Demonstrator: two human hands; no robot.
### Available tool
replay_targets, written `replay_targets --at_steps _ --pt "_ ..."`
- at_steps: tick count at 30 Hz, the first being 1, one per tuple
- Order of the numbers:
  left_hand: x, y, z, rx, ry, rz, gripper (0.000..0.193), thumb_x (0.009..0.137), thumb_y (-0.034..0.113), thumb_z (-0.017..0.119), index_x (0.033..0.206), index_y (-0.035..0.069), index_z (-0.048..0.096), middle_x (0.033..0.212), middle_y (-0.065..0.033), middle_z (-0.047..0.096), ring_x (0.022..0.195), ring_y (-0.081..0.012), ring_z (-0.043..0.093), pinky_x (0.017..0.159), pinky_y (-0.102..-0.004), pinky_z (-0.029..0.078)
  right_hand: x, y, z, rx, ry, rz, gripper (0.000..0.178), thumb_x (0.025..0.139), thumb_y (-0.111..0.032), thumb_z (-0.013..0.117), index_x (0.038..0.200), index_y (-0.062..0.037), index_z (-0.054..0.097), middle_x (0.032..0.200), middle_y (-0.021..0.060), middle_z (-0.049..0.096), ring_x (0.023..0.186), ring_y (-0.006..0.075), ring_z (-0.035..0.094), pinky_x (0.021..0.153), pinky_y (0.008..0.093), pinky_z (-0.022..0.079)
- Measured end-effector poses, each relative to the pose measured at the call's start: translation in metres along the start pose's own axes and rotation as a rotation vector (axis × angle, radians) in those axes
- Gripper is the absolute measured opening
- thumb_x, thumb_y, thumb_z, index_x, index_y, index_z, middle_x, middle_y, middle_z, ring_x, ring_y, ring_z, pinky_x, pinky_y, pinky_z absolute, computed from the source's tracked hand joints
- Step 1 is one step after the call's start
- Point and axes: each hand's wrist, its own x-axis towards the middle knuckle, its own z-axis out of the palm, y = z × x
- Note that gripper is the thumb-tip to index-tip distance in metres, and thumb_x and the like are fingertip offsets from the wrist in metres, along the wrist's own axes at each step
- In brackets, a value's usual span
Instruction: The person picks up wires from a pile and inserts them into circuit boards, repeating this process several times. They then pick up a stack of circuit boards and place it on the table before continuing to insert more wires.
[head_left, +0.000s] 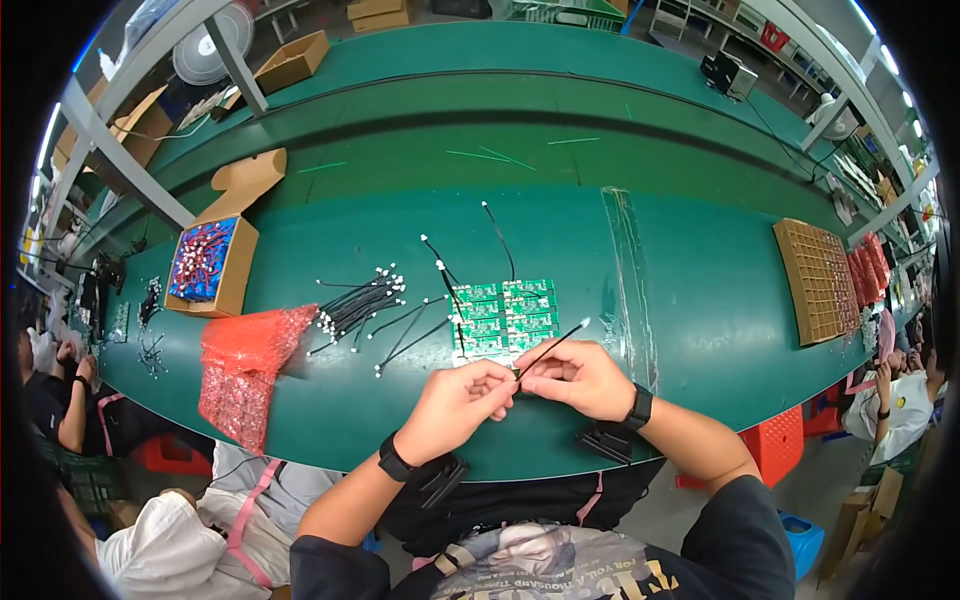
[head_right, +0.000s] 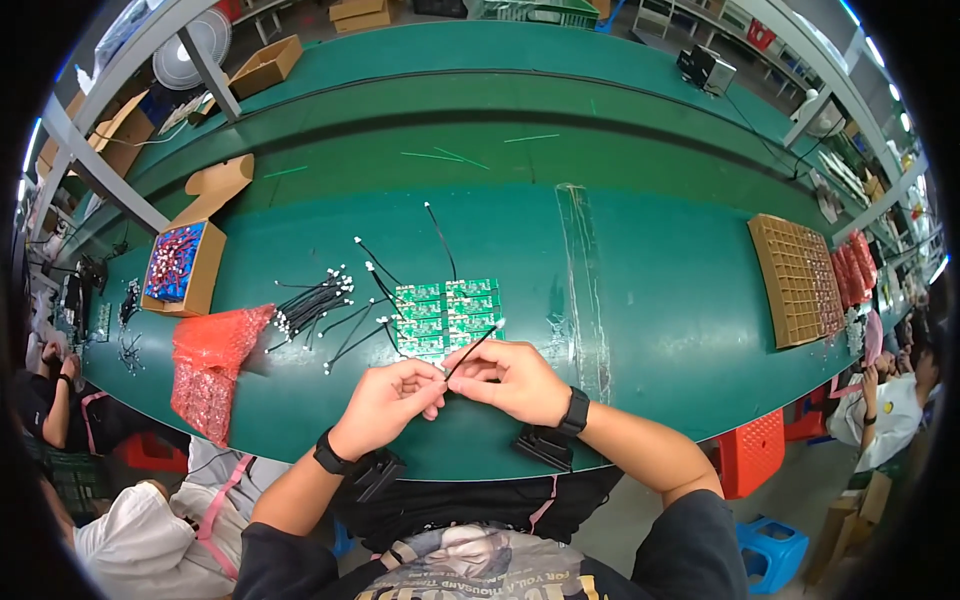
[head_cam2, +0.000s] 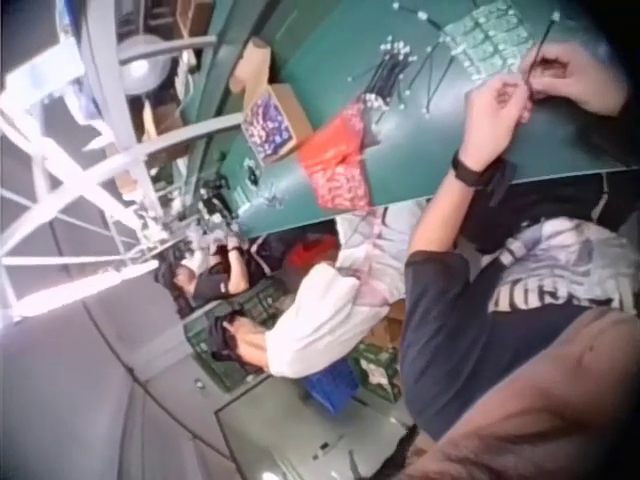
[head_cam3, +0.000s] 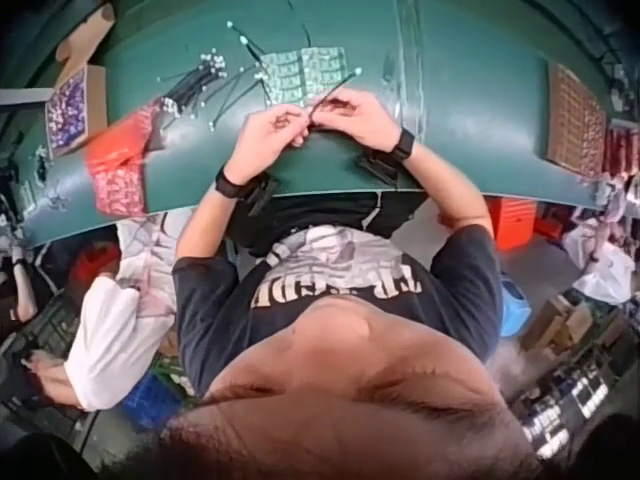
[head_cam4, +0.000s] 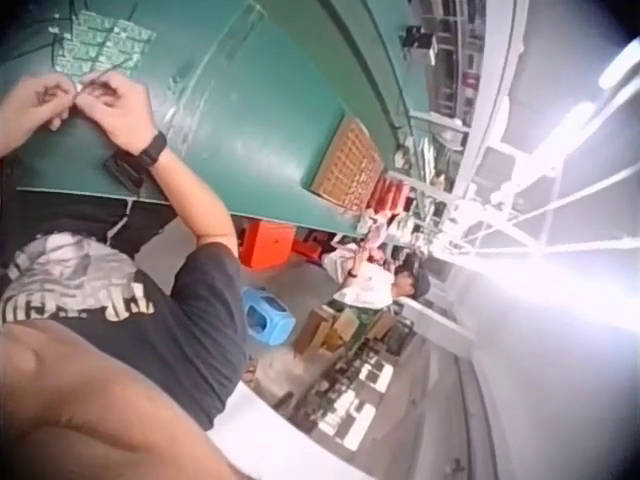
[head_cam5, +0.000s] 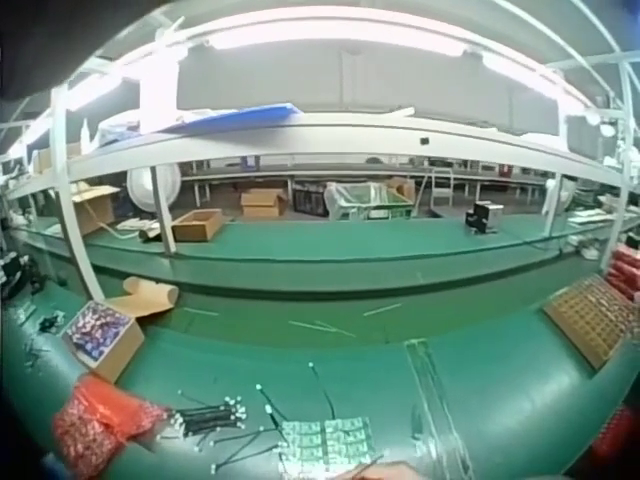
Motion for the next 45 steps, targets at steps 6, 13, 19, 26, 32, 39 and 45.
replay_targets --at_steps 6,13,19,26,32,39,45 --pt "0.018 -0.004 -0.001 0.042 -0.011 0.088 0.019 0.098 0.005 0.073 0.115 -0.003 0.07 0.095 -0.006 0.075 0.085 -0.0105 0.072 0.08 -0.0246 0.06 0.013 0.005 -0.019 0.032 0.051 0.083 0.016 0.1 -0.001 0.069 0.114 0.0062 0.072 0.105 0.0131 0.074 0.098 0.0185 0.074 0.09 0.0317 0.06" --pt "0.032 -0.003 -0.009 0.133 0.041 0.036 0.021 0.097 0.005 0.073 0.116 -0.003 0.072 0.095 -0.0083 0.077 0.085 -0.0128 0.075 0.079 -0.0258 0.061 0.019 0.011 -0.025 0.083 0.081 0.097 0.015 0.099 0.002 0.068 0.112 0.0078 0.072 0.106 0.0151 0.074 0.098 0.0212 0.075 0.09 0.0325 0.061" --pt "0.036 -0.009 -0.01 0.152 0.06 0.061 0.016 0.1 0.006 0.069 0.112 -0.004 0.073 0.094 -0.0091 0.078 0.083 -0.0133 0.075 0.076 -0.0264 0.061 0.019 0.01 -0.025 0.028 0.085 0.032 0.017 0.094 0.003 0.074 0.111 0.0052 0.074 0.104 0.0132 0.075 0.099 0.0206 0.073 0.087 0.0325 0.06" --pt "0.035 -0.009 -0.013 0.173 -0.037 0.119 0.016 0.103 0.009 0.065 0.108 -0.003 0.074 0.089 -0.0069 0.077 0.078 -0.0124 0.073 0.071 -0.027 0.059 0.023 0.001 -0.024 -0.399 0.025 -0.223 0.015 0.088 -0.001 0.08 0.103 -0.001 0.079 0.101 0.0106 0.076 0.092 0.0217 0.072 0.08 0.0331 0.057" --pt "0.035 -0.011 -0.009 0.158 -0.024 0.154 0.015 0.104 0.008 0.064 0.104 -0.003 0.073 0.087 -0.0055 0.076 0.075 -0.0115 0.071 0.07 -0.0266 0.058 0.025 -0.001 -0.019 -0.545 0.054 -0.251 0.015 0.087 -0.002 0.08 0.102 -0.0026 0.08 0.099 0.0106 0.076 0.09 0.0224 0.072 0.079 0.0333 0.057" --pt "0.03 -0.015 -0.01 0.397 0.083 0.344 0.011 0.098 0.007 0.069 0.105 -0.001 0.073 0.087 -0.0063 0.074 0.077 -0.0154 0.072 0.073 -0.0287 0.059 0.035 -0.005 -0.025 -0.582 0.071 -0.2 0.014 0.087 -0.004 0.08 0.101 -0.0007 0.077 0.097 0.0111 0.074 0.089 0.0244 0.071 0.077 0.0346 0.057" --pt "0.026 -0.017 -0.006 0.782 0.061 0.783 0.016 0.09 0.008 0.074 0.103 0.001 0.073 0.105 -0.0091 0.07 0.105 -0.0264 0.068 0.087 -0.0362 0.058 0.069 -0.012 -0.048 -0.966 0.103 -0.358 0.011 0.088 -0.004 0.078 0.098 0.0003 0.075 0.095 0.0125 0.071 0.089 0.0278 0.069 0.078 0.0365 0.056"
